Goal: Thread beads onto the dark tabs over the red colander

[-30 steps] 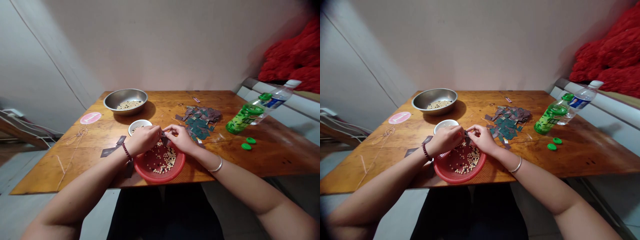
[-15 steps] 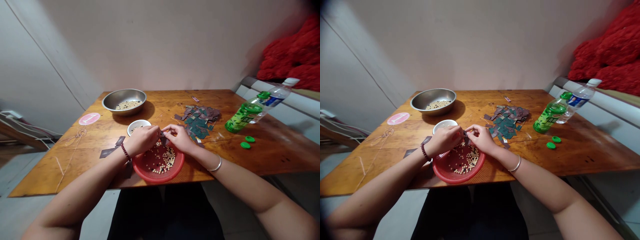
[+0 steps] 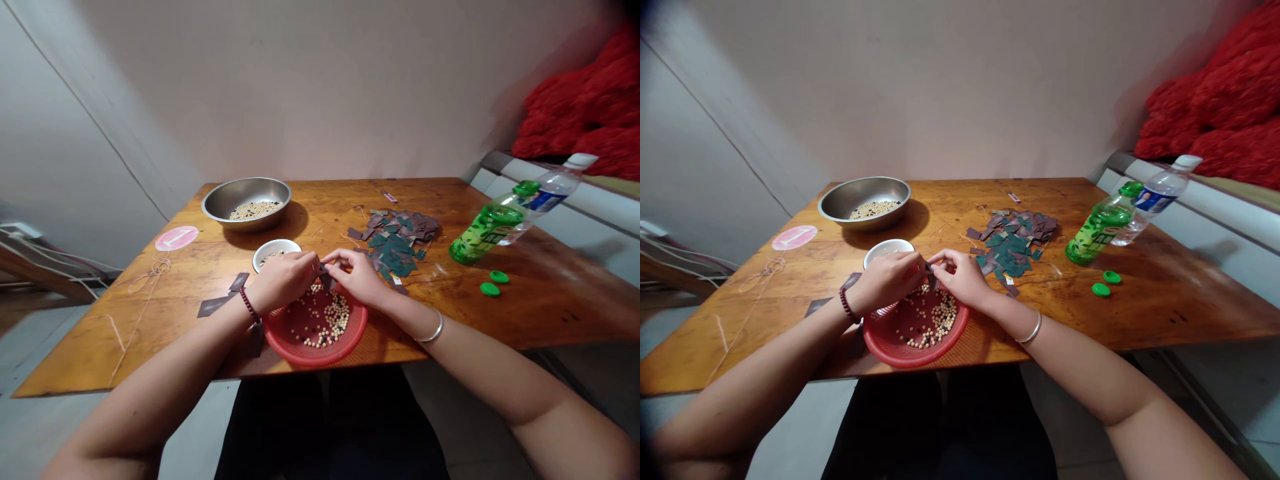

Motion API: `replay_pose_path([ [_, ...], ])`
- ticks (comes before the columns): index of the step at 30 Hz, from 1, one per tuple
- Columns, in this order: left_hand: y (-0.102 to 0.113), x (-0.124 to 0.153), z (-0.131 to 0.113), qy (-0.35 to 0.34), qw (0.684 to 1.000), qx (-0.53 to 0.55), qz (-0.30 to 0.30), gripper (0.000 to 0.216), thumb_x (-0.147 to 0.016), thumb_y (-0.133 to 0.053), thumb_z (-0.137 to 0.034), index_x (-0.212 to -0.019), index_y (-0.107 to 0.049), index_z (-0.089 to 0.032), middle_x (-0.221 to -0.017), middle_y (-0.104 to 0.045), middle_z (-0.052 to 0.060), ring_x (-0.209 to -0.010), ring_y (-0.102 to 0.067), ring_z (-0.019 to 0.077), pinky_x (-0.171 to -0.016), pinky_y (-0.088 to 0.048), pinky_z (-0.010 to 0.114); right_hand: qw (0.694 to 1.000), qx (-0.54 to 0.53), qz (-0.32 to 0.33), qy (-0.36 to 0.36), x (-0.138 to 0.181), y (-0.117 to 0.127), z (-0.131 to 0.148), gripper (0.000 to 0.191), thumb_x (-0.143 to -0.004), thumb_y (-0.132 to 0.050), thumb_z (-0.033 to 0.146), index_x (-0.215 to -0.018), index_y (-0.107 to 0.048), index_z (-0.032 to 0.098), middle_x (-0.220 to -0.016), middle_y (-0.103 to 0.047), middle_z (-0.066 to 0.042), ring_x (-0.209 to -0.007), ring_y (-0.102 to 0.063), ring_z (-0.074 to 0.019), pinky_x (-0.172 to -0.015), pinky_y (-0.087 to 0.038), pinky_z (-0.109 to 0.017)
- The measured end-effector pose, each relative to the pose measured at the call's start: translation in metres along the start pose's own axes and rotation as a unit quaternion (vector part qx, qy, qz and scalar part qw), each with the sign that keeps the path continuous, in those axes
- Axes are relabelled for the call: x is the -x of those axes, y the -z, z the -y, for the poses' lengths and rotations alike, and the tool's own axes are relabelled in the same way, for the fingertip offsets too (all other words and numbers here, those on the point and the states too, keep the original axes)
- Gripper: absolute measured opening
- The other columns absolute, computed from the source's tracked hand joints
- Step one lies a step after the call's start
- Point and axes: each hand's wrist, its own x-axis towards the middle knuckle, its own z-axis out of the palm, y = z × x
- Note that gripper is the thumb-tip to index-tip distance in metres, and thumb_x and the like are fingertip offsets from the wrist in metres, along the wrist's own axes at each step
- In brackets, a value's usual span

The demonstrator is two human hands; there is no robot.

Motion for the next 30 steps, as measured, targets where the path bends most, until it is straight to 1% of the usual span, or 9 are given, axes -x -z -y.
replay_pose_path([
  [17,-0.0004,-0.0003,0.0001,-0.004,1.000,-0.006,-0.006,0.014,-0.088,-0.046,-0.029,-0.085,-0.054,-0.018,-0.075,-0.060,0.001,-0.063,-0.052,0.0117,-0.057,-0.032,0.023,1.000,-0.001,-0.002,0.003,-0.0004,-0.0005,-0.0016,0.020,-0.081,-0.056,0.029,-0.092,-0.065,0.015,-0.069,-0.062,-0.002,-0.061,-0.055,-0.0118,-0.065,-0.047,-0.026],
  [30,0.0000,-0.0005,0.0000,-0.004,1.000,-0.008,0.003,0.012,-0.087,-0.047,-0.028,-0.085,-0.053,-0.019,-0.075,-0.059,0.001,-0.064,-0.051,0.0119,-0.057,-0.033,0.024,1.000,0.000,0.000,-0.001,-0.0004,-0.0001,-0.0002,0.020,-0.080,-0.056,0.028,-0.092,-0.065,0.015,-0.069,-0.062,-0.002,-0.061,-0.056,-0.0117,-0.065,-0.047,-0.026],
])
